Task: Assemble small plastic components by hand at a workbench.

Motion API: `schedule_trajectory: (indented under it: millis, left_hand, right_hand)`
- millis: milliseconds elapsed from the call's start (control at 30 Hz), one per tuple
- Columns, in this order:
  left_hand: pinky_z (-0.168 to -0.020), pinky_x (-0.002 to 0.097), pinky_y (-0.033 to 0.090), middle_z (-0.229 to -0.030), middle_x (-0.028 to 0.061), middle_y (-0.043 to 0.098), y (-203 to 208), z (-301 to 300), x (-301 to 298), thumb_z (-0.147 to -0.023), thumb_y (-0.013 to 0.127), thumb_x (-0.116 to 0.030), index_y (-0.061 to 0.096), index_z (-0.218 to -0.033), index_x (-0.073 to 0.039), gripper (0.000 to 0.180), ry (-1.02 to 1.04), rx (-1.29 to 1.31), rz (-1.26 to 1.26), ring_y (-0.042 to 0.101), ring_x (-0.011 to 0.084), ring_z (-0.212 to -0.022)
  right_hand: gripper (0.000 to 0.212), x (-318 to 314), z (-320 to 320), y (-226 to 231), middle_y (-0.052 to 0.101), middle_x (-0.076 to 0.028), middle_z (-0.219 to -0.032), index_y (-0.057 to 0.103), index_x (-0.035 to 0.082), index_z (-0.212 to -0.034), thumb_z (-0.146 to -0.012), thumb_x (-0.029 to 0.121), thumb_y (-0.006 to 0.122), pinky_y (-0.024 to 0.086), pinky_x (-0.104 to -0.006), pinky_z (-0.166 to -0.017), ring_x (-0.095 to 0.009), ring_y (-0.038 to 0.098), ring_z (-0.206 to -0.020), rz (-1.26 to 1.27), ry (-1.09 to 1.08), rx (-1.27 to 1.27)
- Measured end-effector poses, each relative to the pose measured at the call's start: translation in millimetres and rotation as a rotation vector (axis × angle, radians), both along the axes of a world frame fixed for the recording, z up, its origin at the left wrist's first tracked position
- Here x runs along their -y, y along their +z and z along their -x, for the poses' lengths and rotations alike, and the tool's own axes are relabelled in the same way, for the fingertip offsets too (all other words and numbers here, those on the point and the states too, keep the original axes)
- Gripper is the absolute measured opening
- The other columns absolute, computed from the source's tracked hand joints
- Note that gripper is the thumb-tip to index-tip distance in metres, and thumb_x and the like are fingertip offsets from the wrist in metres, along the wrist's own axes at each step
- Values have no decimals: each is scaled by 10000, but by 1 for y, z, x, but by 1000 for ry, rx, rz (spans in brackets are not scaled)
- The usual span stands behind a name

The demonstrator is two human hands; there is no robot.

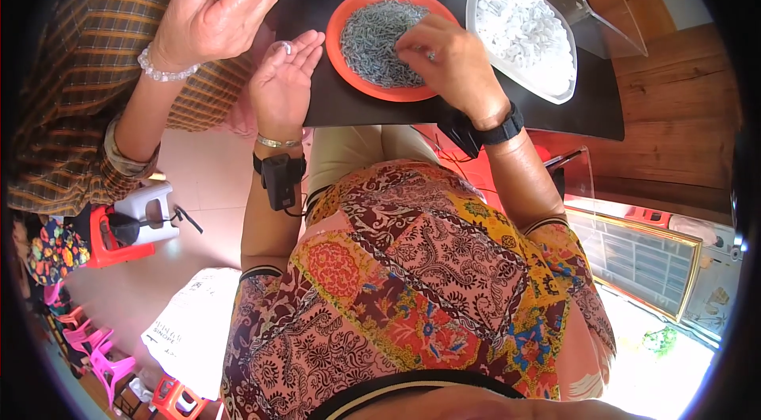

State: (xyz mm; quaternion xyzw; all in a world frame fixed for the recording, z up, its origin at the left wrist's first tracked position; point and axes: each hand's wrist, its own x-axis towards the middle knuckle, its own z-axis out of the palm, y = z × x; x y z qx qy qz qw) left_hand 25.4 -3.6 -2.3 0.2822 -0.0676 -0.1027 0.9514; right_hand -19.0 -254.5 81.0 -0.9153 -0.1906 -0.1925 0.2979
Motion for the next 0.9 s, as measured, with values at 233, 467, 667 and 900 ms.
schedule_trajectory:
  millis: [233, 467, 667, 900]
  left_hand:
    - [-1052, 448, 387, -1172, 227, 603, 1, 0, 1, -920, 473, -129, 596, -903, -40, 153, 11, -4, -4, 536, 361, -1177]
    - [-1088, 470, 358, -1222, 272, 558, -4, -2, -1, -933, 463, -128, 587, -917, 6, 183, -6, 6, 27, 481, 393, -1238]
    - [-1051, 448, 388, -1164, 233, 606, 1, 0, -1, -919, 482, -127, 599, -898, -40, 147, 12, -5, -10, 541, 368, -1170]
    - [-1096, 475, 343, -1220, 276, 556, -3, -1, -3, -927, 464, -124, 583, -908, 2, 174, 0, -5, 22, 478, 399, -1236]
  right_hand:
    - [100, -12, 4, -12, 591, -53, -833, 663, 105, -838, -739, 93, 674, 510, -362, -655, -251, 615, -823, 239, 91, 49]
    - [5, -15, 2, -19, 567, -57, -790, 618, 96, -766, -762, 94, 619, 511, -339, -649, -236, 605, -803, 377, 4, 123]
    - [48, -13, -1, -21, 581, -49, -812, 619, 99, -826, -784, 75, 623, 507, -370, -658, -251, 610, -804, 277, -39, 72]
    - [64, -18, -3, -14, 577, -42, -830, 635, 103, -818, -760, 91, 658, 504, -367, -694, -244, 600, -839, 347, 38, 159]
